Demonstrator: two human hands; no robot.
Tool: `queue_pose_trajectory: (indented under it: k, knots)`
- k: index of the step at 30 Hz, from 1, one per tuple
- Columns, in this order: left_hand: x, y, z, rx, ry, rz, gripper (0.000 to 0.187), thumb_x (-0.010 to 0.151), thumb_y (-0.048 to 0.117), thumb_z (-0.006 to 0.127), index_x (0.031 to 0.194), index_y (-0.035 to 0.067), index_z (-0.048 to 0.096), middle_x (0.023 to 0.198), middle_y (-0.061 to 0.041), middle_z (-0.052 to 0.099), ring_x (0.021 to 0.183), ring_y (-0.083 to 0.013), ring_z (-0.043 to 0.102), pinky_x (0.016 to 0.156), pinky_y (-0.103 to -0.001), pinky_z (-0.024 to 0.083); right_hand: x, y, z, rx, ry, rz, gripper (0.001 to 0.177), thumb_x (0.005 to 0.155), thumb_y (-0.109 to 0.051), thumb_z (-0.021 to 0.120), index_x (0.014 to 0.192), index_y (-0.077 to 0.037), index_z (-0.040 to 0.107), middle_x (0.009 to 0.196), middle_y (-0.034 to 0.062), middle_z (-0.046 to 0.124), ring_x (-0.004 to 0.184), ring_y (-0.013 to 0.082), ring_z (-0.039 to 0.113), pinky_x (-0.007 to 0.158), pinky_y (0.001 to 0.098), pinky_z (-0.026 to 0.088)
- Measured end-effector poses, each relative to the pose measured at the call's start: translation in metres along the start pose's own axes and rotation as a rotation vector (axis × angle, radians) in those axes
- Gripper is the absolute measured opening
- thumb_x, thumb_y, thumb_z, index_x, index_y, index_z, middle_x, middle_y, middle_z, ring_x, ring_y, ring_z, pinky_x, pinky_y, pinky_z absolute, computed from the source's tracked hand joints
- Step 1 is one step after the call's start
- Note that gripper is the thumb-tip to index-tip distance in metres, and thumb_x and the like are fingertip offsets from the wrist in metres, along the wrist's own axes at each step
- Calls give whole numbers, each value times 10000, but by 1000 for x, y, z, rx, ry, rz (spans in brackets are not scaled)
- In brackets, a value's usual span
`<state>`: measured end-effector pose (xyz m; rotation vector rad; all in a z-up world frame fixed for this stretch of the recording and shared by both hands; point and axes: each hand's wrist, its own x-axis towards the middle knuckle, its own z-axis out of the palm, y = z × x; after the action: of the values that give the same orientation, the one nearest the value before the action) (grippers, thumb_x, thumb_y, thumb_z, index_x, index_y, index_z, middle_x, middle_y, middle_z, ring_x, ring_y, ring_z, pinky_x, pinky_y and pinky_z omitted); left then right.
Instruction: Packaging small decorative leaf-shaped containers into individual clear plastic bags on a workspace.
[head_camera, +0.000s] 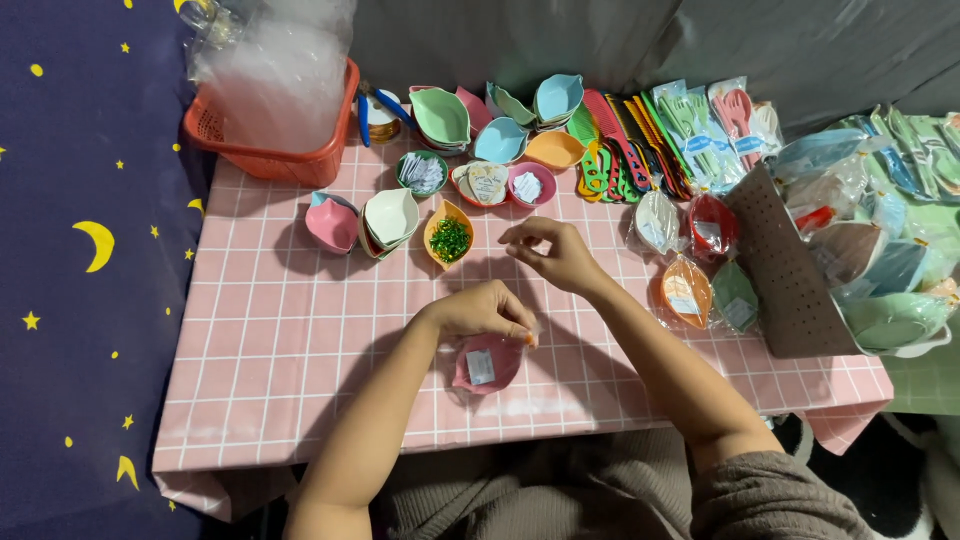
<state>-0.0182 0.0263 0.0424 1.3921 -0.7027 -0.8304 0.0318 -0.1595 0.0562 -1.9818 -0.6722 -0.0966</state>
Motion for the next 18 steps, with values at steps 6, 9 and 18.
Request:
queue_pose_trajectory:
  k: [6, 9, 18]
  knots:
    - [10, -32, -28, 227, 60, -69, 153, 827, 216, 810, 948, 123, 817, 853, -73, 769, 806, -116, 647, 727, -277, 529, 62, 4, 36, -443, -7, -477, 59, 825, -42, 762, 863, -80, 737, 815, 76, 679, 655, 241, 643, 659, 368, 518]
    - [18, -43, -34, 324, 90, -112, 137, 819, 236, 806, 928, 155, 821, 839, -55, 769, 783, -127, 658, 710, -285, 530, 82, 31, 53, -548, -26, -614, 81, 825, -128, 779, 891, -116, 734, 847, 62, 655, 721, 283, 648, 684, 393, 517]
    - [5, -25, -32, 482, 46, -202, 134, 784, 289, 801, 894, 213, 818, 805, -22, 768, 753, -139, 672, 677, -282, 517, 96, 30, 59, -585, -69, -675, 152, 775, -177, 818, 887, -118, 736, 926, 86, 658, 801, 312, 650, 699, 413, 521]
